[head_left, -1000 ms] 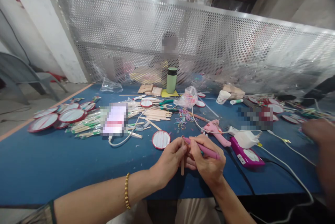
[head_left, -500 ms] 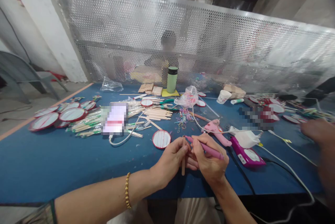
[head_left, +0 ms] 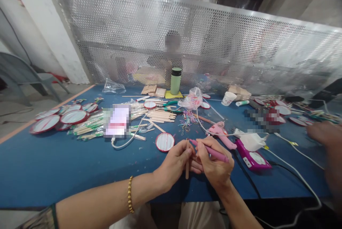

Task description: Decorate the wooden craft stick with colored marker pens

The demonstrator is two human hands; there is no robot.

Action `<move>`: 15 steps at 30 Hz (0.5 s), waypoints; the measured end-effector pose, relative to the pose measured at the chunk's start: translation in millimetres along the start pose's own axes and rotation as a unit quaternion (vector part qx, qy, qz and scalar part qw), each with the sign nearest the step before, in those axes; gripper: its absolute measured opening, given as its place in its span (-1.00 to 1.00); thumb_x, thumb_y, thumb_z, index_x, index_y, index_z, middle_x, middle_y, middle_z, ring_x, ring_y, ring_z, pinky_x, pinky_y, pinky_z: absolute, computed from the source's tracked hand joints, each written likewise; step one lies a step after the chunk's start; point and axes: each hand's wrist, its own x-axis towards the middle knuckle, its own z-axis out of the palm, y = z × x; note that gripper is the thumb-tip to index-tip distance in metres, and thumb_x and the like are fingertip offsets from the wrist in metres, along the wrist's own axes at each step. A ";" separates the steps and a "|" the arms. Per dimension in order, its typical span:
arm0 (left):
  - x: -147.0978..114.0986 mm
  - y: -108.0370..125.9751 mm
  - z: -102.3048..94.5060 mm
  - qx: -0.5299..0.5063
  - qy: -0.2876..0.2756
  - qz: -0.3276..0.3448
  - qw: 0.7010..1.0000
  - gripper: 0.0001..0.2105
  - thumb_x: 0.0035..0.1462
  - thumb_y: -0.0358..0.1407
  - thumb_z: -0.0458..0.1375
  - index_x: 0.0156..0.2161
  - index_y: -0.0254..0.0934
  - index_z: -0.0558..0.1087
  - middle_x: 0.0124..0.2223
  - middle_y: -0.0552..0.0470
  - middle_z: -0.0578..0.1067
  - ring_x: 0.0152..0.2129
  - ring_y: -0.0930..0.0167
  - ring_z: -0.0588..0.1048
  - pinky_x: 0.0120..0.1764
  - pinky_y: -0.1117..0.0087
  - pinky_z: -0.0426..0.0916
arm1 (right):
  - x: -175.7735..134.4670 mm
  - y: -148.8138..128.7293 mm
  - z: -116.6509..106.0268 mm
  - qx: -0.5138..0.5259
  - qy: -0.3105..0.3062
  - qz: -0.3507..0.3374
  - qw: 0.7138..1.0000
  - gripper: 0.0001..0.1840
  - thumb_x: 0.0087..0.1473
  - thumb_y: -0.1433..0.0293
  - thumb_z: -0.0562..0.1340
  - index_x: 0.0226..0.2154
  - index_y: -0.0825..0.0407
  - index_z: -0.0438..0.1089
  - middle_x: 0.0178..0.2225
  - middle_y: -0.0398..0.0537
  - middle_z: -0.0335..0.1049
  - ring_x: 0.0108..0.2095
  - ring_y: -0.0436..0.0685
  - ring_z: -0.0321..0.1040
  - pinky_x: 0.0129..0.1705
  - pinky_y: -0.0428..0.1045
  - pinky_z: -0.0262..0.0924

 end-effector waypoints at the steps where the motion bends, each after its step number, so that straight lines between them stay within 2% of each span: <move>1: 0.0 0.1 0.0 -0.002 0.001 0.001 1.000 -0.48 -0.08 0.13 0.35 -0.34 -0.24 0.25 -0.51 0.13 0.48 -0.58 0.45 0.53 -0.39 0.40 0.48 | -0.2 -0.1 -0.2 0.001 0.001 0.004 1.000 -0.81 0.16 0.54 0.21 -0.41 0.01 0.47 -0.53 -0.18 0.45 -0.56 0.00 0.42 -0.47 -0.10 0.35; 5: -0.1 1.5 0.1 -0.011 0.002 0.002 1.000 -0.46 -0.12 0.13 0.37 -0.36 -0.25 0.25 -0.50 0.14 0.49 -0.57 0.47 0.53 -0.40 0.43 0.47 | -0.5 -0.1 -0.4 0.012 0.005 0.010 1.000 -0.81 0.17 0.53 0.21 -0.40 0.00 0.48 -0.53 -0.18 0.45 -0.59 -0.01 0.40 -0.52 -0.10 0.33; 15: 1.2 1.3 1.1 -0.007 0.006 0.001 1.000 -0.48 -0.10 0.11 0.37 -0.33 -0.26 0.30 -0.49 0.14 0.47 -0.58 0.49 0.51 -0.40 0.43 0.47 | -0.4 2.1 0.5 0.002 0.002 -0.004 1.000 -0.82 0.17 0.55 0.21 -0.38 0.01 0.47 -0.50 -0.17 0.47 -0.53 -0.01 0.43 -0.45 -0.11 0.37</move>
